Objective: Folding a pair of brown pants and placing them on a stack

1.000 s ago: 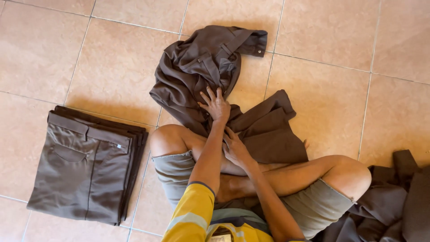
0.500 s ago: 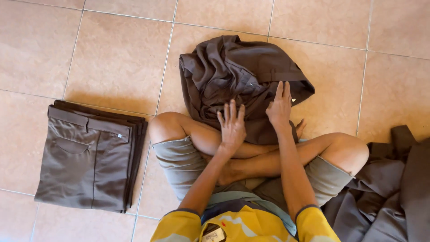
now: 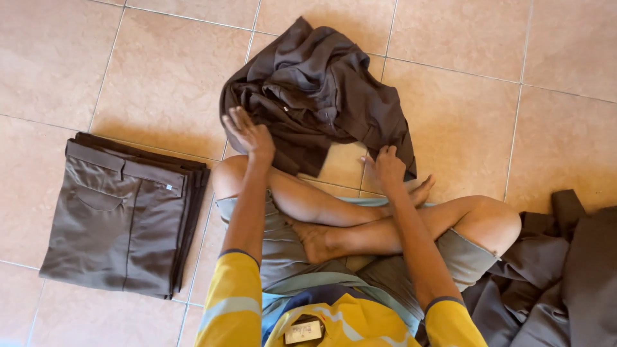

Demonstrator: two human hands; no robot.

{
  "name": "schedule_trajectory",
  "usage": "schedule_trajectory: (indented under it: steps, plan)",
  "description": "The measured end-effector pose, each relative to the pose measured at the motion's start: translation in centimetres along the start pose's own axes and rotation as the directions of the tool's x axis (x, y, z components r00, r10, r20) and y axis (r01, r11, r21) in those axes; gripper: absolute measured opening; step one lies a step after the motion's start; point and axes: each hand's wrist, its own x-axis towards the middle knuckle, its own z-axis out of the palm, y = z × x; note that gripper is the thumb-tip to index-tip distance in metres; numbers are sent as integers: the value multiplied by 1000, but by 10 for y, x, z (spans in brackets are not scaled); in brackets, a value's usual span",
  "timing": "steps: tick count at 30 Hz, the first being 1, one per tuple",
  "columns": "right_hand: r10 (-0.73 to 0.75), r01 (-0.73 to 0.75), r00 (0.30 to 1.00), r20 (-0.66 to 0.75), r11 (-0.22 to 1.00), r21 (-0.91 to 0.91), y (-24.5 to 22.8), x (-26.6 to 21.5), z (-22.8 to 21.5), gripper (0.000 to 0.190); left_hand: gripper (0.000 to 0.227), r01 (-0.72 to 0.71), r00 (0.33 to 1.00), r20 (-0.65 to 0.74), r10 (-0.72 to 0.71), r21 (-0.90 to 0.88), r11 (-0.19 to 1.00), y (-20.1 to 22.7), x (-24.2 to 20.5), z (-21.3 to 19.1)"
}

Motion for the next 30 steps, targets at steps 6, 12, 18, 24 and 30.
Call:
schedule_trajectory:
  steps: [6,12,18,24,30]
  plan:
    - [-190,188,981,-50,981,-43,-1,14,20,28,14,-362,727,-687,9,-372,855,11,-29,15]
    - [166,-209,969,186,947,244,66,18,-59,33,42,-263,961,-43,274,-456,850,33,17,130]
    - [264,-322,924,276,926,195,49,-2,-160,89,38,-353,930,-281,237,-501,790,28,-8,57]
    - [-45,21,991,129,984,180,9,24,-39,89,42,-432,902,-327,283,-705,563,21,-22,24]
    - [-384,196,888,255,815,545,-12,-19,-124,45,61,-479,877,-401,264,-690,543,15,-32,5]
